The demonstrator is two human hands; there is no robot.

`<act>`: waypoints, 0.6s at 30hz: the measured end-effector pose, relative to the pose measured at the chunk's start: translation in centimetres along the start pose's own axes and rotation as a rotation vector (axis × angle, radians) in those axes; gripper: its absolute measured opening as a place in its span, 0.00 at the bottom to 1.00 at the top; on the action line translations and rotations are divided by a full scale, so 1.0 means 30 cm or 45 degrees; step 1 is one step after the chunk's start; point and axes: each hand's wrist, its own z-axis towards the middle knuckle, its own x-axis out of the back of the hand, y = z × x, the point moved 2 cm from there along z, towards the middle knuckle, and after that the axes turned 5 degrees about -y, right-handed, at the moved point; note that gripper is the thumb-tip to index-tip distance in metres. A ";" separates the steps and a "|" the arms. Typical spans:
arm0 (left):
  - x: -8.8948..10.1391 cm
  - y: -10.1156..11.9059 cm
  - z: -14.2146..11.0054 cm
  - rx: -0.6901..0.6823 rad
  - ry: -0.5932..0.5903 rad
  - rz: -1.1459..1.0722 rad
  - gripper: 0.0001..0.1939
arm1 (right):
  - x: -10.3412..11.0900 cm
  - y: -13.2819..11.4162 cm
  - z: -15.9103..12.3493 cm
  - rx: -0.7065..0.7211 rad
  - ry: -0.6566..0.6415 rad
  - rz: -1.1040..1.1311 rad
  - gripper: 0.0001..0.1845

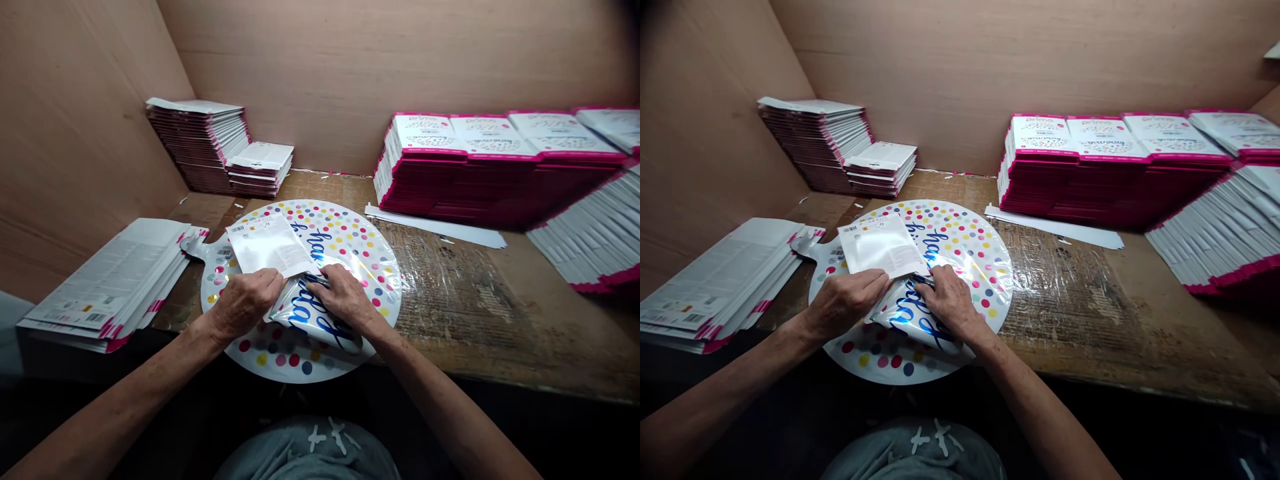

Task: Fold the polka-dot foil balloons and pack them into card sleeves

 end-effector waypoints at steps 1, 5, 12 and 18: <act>0.010 0.003 0.008 -0.017 0.007 -0.004 0.14 | 0.006 0.003 0.005 -0.033 -0.004 0.015 0.16; 0.041 0.020 0.025 -0.021 0.067 -0.113 0.16 | 0.025 0.013 0.000 -0.083 0.043 0.176 0.15; 0.047 0.090 -0.013 0.656 0.560 -0.543 0.21 | 0.028 0.023 -0.031 -0.108 0.393 0.310 0.13; -0.089 0.143 0.018 1.214 0.590 -1.774 0.31 | 0.023 0.031 -0.039 0.067 0.415 0.471 0.22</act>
